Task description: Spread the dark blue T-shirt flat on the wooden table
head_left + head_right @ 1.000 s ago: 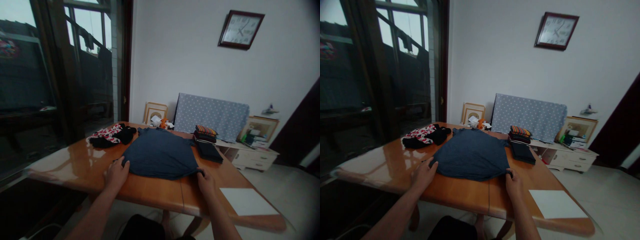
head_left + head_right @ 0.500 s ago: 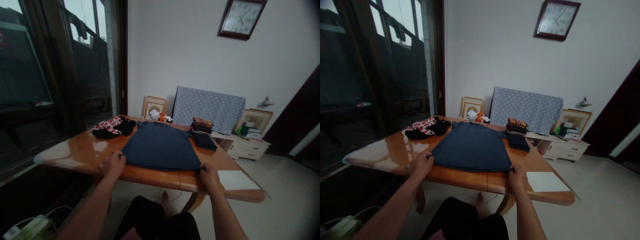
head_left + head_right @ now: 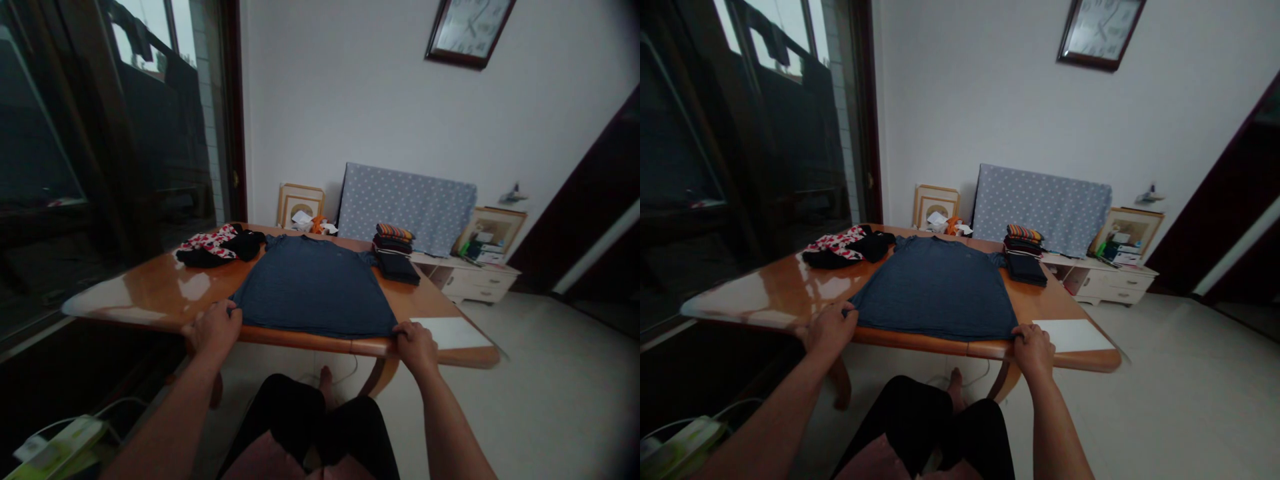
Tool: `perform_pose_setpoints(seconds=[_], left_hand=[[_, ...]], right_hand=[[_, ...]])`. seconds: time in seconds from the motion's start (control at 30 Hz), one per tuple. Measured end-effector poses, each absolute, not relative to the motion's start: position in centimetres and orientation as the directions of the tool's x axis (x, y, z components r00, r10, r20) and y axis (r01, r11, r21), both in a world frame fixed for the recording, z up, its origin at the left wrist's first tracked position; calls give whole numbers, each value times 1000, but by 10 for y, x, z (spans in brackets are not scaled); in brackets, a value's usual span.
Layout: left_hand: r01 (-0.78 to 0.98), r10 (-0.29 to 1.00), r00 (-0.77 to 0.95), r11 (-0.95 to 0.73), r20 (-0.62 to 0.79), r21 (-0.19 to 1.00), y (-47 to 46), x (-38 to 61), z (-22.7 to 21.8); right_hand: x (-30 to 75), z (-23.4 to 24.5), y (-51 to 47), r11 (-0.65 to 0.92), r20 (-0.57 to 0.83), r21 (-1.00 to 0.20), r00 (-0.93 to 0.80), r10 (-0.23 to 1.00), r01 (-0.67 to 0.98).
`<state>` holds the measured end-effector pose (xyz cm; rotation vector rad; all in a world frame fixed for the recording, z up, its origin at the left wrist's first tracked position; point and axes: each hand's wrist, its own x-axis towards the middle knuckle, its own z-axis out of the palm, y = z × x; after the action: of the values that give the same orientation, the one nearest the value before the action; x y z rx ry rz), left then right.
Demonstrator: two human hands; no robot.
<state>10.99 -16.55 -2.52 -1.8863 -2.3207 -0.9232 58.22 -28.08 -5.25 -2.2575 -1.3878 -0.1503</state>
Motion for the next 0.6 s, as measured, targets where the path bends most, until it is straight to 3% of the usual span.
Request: perform_pose_setpoints(seconds=[0.13,0.23,0.3,0.43,0.6], left_hand=[[886,868,-298,95,398,454,-169,109,-28],[864,843,-346,115,413,490,-167,105,-30],[851,827,-383,143,411,505,-165,100,-31],[841,802,-449,230,393,491,-163,91,-31],[853,811,-458,288,363,435,-164,84,-29]], right_hand=[[590,-55,-288,-210,420,-579,509,751,788],[594,-53,-292,-234,427,-665,619,659,709],[593,-49,-293,-361,374,-611,659,653,704],[585,-41,-292,-589,219,-384,689,690,712],[584,-41,-288,-598,117,-307,653,748,740]])
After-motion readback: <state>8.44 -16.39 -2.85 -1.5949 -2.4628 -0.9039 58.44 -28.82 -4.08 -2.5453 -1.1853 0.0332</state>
